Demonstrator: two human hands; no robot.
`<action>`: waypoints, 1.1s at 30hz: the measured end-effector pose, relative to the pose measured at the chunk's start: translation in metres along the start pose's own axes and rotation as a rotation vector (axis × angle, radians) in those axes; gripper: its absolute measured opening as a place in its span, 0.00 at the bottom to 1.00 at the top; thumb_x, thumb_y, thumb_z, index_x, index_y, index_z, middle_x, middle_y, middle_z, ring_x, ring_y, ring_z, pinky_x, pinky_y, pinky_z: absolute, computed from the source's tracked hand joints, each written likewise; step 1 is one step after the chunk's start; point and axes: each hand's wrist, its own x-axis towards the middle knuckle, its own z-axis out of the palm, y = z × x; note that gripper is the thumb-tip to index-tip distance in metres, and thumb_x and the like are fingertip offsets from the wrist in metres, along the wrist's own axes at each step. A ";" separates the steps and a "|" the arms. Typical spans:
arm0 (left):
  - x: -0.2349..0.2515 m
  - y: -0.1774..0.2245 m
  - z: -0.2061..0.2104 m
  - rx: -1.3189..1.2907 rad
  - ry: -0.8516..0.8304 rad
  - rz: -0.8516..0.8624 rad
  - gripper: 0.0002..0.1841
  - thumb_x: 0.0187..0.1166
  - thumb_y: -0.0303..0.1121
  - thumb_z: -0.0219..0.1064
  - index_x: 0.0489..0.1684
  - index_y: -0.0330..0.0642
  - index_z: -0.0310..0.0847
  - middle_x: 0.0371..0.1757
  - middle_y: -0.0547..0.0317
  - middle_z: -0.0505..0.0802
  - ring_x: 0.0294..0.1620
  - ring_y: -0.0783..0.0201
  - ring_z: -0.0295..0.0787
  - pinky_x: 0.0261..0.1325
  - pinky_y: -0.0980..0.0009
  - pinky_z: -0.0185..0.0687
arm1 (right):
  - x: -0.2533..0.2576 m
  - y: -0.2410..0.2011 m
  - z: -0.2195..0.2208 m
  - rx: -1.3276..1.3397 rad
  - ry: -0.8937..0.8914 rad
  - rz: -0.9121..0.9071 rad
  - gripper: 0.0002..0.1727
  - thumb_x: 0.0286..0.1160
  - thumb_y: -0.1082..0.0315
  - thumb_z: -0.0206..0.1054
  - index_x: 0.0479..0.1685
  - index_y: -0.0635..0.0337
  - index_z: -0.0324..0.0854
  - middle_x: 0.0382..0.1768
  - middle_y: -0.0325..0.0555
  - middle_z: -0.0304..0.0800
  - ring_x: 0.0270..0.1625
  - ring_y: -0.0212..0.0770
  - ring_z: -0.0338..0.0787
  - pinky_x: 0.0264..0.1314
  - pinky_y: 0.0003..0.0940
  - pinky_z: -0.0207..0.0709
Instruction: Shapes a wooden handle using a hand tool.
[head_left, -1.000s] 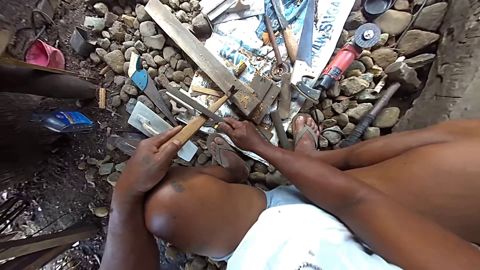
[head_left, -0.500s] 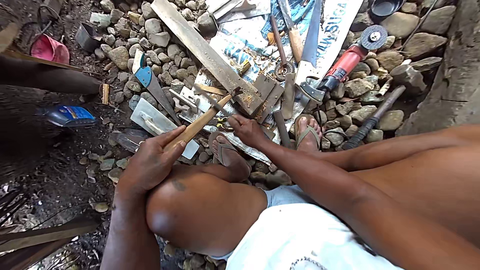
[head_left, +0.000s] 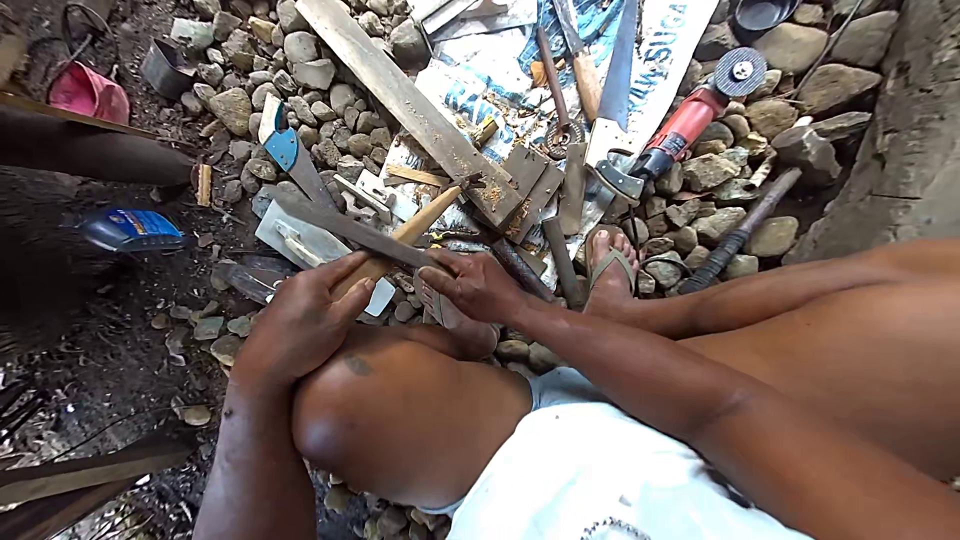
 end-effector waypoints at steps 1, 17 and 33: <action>0.000 0.001 -0.001 0.009 0.003 -0.004 0.23 0.88 0.52 0.59 0.80 0.67 0.79 0.48 0.63 0.96 0.41 0.64 0.93 0.44 0.49 0.89 | 0.001 0.000 0.001 0.000 0.004 -0.014 0.29 0.88 0.36 0.52 0.68 0.42 0.86 0.24 0.41 0.89 0.25 0.42 0.88 0.28 0.52 0.83; 0.001 -0.002 0.001 -0.006 -0.020 -0.011 0.24 0.88 0.54 0.57 0.83 0.73 0.75 0.53 0.65 0.96 0.43 0.66 0.92 0.45 0.50 0.88 | 0.021 0.044 -0.014 0.015 -0.012 0.276 0.30 0.91 0.36 0.46 0.67 0.43 0.86 0.36 0.47 0.94 0.39 0.49 0.94 0.45 0.60 0.85; -0.001 -0.005 -0.001 0.024 -0.009 -0.004 0.24 0.87 0.53 0.59 0.83 0.74 0.75 0.47 0.64 0.96 0.38 0.64 0.92 0.41 0.48 0.87 | 0.029 0.064 -0.014 0.032 0.021 0.354 0.34 0.90 0.33 0.43 0.69 0.45 0.85 0.42 0.52 0.95 0.45 0.54 0.94 0.51 0.65 0.84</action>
